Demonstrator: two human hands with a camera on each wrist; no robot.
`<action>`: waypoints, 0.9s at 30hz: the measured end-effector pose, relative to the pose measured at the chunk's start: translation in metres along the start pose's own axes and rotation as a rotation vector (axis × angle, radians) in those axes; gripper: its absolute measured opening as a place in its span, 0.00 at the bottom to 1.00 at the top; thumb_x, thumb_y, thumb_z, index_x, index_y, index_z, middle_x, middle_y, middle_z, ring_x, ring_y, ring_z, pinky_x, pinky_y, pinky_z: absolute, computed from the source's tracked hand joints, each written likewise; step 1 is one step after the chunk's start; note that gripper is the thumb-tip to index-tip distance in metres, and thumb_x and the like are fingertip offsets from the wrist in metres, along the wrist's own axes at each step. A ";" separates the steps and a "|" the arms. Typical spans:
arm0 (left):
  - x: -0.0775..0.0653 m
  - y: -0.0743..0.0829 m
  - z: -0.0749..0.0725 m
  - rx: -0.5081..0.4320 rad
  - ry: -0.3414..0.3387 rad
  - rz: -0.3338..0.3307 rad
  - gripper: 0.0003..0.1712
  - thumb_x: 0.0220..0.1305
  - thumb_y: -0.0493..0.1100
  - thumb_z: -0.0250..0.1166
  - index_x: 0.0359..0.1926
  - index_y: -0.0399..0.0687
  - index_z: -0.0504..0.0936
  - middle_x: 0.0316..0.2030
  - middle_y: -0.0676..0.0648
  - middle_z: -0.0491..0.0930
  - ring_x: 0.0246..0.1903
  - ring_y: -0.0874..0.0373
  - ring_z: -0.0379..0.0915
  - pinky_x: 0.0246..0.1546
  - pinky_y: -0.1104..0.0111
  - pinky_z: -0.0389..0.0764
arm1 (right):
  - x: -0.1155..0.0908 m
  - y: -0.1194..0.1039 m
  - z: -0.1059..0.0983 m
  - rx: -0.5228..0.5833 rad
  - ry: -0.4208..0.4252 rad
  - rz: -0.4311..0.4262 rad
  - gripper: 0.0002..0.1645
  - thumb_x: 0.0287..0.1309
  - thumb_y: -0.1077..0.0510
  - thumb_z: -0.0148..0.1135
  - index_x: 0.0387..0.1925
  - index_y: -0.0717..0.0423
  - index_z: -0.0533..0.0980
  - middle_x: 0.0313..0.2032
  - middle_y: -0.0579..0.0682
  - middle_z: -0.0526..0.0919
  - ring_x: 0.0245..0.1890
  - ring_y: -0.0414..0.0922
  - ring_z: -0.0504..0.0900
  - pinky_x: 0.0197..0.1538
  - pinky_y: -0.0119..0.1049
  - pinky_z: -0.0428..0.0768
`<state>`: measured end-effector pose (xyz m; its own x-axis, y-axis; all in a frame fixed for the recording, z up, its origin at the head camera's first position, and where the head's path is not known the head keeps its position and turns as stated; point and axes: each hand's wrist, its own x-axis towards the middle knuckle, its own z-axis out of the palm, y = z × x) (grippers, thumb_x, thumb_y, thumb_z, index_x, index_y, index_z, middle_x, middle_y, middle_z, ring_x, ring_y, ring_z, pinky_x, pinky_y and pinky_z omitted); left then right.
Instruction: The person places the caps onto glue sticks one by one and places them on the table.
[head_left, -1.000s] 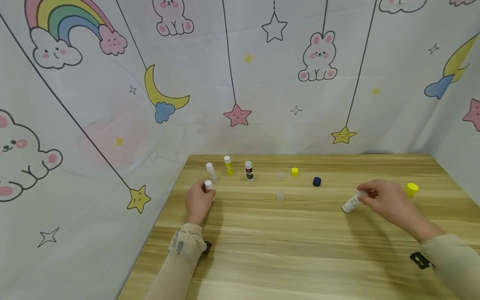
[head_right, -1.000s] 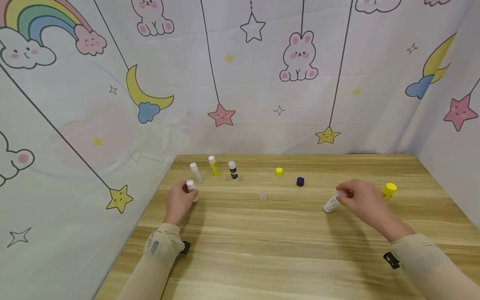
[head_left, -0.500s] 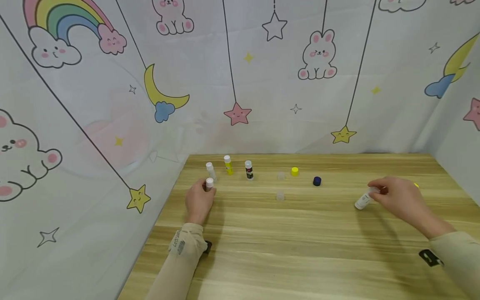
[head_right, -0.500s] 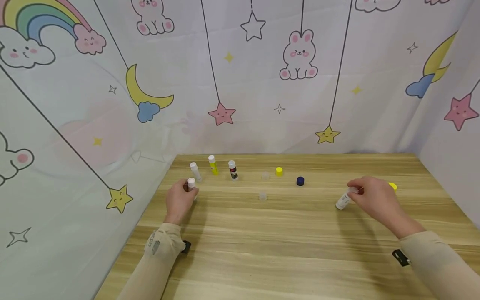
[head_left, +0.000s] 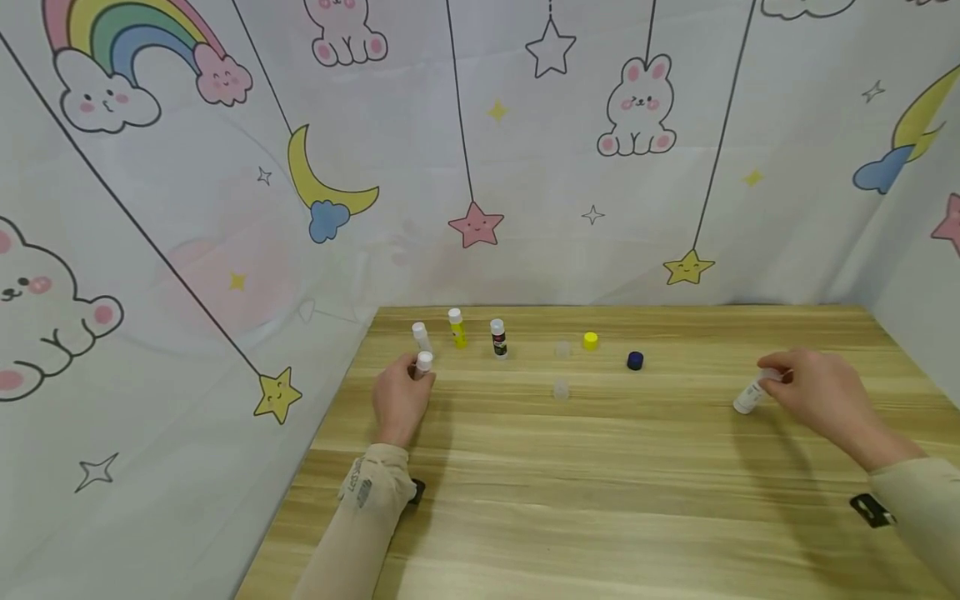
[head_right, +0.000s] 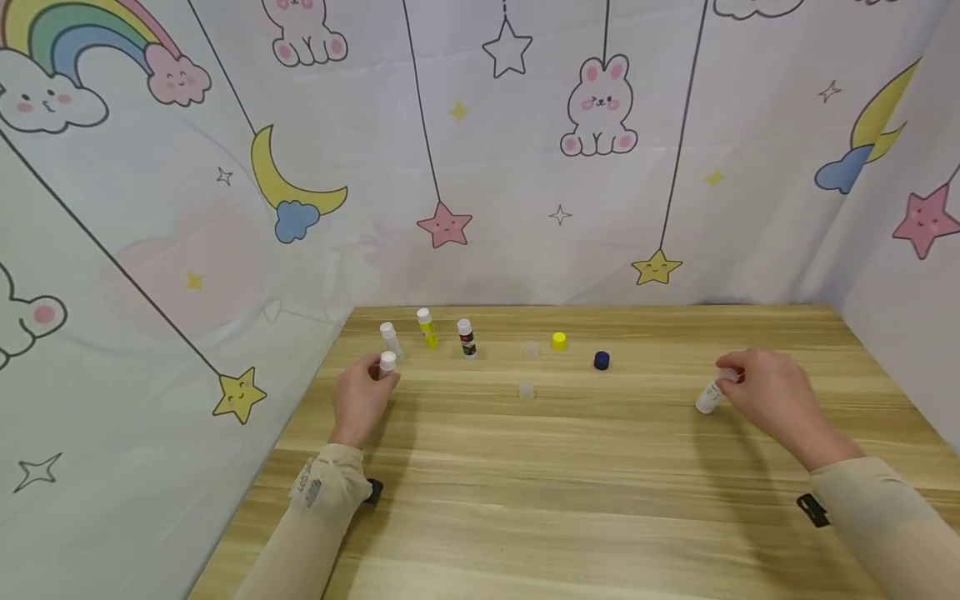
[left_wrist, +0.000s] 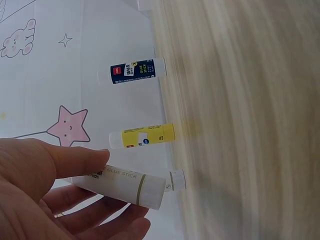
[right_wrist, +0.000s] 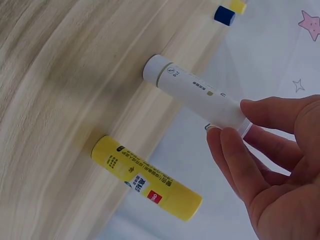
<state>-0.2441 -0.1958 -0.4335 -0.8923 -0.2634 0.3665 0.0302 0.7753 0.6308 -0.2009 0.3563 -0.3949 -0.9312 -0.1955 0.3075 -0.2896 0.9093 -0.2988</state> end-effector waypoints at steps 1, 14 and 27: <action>0.000 0.000 0.000 0.003 0.001 0.003 0.13 0.60 0.39 0.73 0.46 0.41 0.87 0.35 0.41 0.87 0.34 0.47 0.82 0.35 0.52 0.79 | 0.000 0.001 0.000 -0.002 0.001 0.004 0.16 0.56 0.62 0.70 0.44 0.69 0.83 0.30 0.56 0.87 0.25 0.47 0.83 0.22 0.38 0.74; 0.001 0.002 0.002 -0.044 0.021 0.049 0.17 0.57 0.36 0.74 0.49 0.44 0.88 0.38 0.41 0.87 0.38 0.47 0.84 0.40 0.51 0.80 | 0.002 0.010 -0.001 -0.022 0.001 0.050 0.17 0.56 0.62 0.69 0.44 0.72 0.82 0.32 0.63 0.85 0.24 0.50 0.82 0.20 0.39 0.72; 0.000 0.008 0.002 -0.064 0.008 0.068 0.18 0.58 0.35 0.74 0.51 0.42 0.87 0.40 0.38 0.84 0.40 0.43 0.80 0.42 0.50 0.78 | 0.003 0.012 -0.005 -0.056 -0.018 0.081 0.19 0.56 0.62 0.66 0.46 0.74 0.81 0.39 0.72 0.83 0.27 0.57 0.83 0.20 0.41 0.72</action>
<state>-0.2448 -0.1887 -0.4297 -0.8837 -0.2157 0.4154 0.1201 0.7533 0.6466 -0.2064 0.3680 -0.3928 -0.9552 -0.1266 0.2677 -0.2006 0.9416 -0.2705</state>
